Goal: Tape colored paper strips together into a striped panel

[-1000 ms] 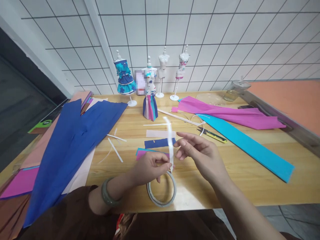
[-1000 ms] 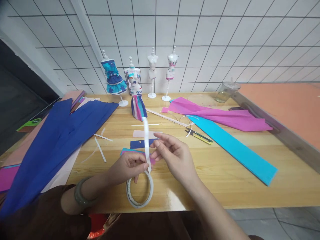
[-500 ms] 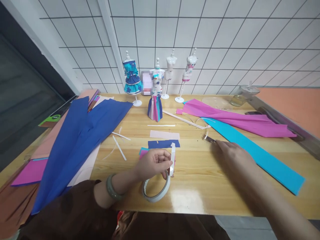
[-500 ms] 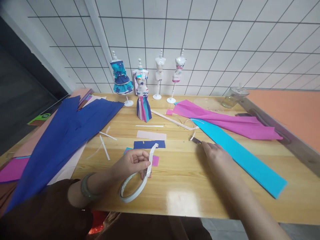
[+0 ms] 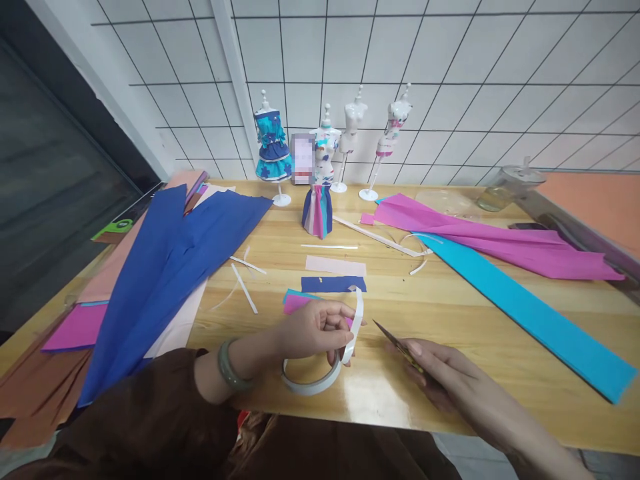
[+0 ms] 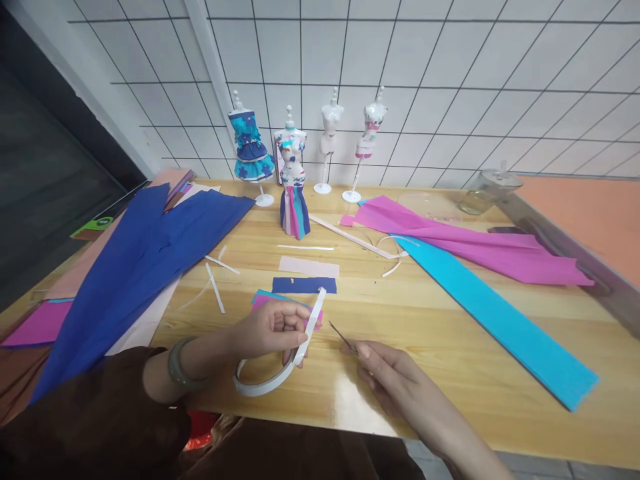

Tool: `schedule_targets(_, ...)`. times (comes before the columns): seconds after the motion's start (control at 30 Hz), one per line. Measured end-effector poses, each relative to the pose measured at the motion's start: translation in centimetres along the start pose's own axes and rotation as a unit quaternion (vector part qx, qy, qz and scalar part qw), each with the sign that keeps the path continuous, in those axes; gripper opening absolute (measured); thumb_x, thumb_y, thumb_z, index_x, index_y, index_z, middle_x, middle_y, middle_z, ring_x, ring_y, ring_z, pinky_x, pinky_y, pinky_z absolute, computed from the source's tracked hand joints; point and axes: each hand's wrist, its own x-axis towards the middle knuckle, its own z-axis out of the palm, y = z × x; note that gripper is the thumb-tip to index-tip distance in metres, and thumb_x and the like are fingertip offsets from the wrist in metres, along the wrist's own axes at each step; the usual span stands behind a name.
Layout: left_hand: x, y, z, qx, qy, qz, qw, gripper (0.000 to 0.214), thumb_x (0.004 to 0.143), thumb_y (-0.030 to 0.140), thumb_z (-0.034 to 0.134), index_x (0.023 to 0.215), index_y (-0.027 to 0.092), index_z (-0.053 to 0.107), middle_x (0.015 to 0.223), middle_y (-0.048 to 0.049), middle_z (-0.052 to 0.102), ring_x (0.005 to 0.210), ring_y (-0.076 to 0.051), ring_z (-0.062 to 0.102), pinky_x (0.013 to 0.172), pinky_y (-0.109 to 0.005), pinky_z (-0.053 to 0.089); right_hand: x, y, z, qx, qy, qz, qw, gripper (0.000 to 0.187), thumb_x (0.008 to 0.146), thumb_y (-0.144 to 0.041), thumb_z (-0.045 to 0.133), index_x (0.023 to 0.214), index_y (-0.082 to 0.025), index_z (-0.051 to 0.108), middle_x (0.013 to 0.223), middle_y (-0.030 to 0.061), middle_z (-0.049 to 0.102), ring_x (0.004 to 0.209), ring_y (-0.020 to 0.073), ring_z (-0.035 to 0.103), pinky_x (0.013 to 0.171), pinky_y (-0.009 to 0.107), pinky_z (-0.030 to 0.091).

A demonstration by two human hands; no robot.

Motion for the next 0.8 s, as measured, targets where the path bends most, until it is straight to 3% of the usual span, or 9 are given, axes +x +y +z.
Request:
schedule_targets(0.2,-0.2,0.0,0.0,0.023,-0.033,-0.018,0.999,0.025,0.078,0.027,0.059,0.097,0.011,0.054,0.062,-0.0006,0.060,0.046,-0.008,0.056,0.042,-0.016,0.041,1.3,-0.4,1.1,0.086,-0.063,0.015,0.994,0.052,0.075,-0.064,0.047,0.092,-0.016,0.060,0.058,-0.0056,0.033,0.045,0.0051,0.021,0.042,0.020,0.014)
schedule_targets(0.47,-0.5,0.2,0.0,0.032,-0.082,-0.037,0.995,0.028,0.081,0.024,0.055,0.106,0.012,0.059,0.061,-0.0001,0.058,0.047,-0.007,0.054,0.045,-0.017,0.045,1.8,-0.6,1.5,0.075,-0.088,-0.015,0.993,0.047,0.077,-0.062,0.046,0.086,-0.017,0.057,0.058,-0.0054,0.030,0.046,0.0063,0.019,0.042,0.022,0.011)
schedule_targets(0.8,-0.5,0.0,-0.1,0.045,-0.093,-0.032,0.994,0.030,0.081,0.022,0.054,0.110,0.015,0.059,0.062,0.0002,0.058,0.049,-0.007,0.056,0.045,-0.016,0.044,1.9,-0.4,1.5,0.040,-0.060,-0.034,0.997,0.047,0.078,-0.063,0.045,0.072,-0.017,0.054,0.055,-0.0056,0.028,0.047,0.0069,0.019,0.045,0.023,0.011)
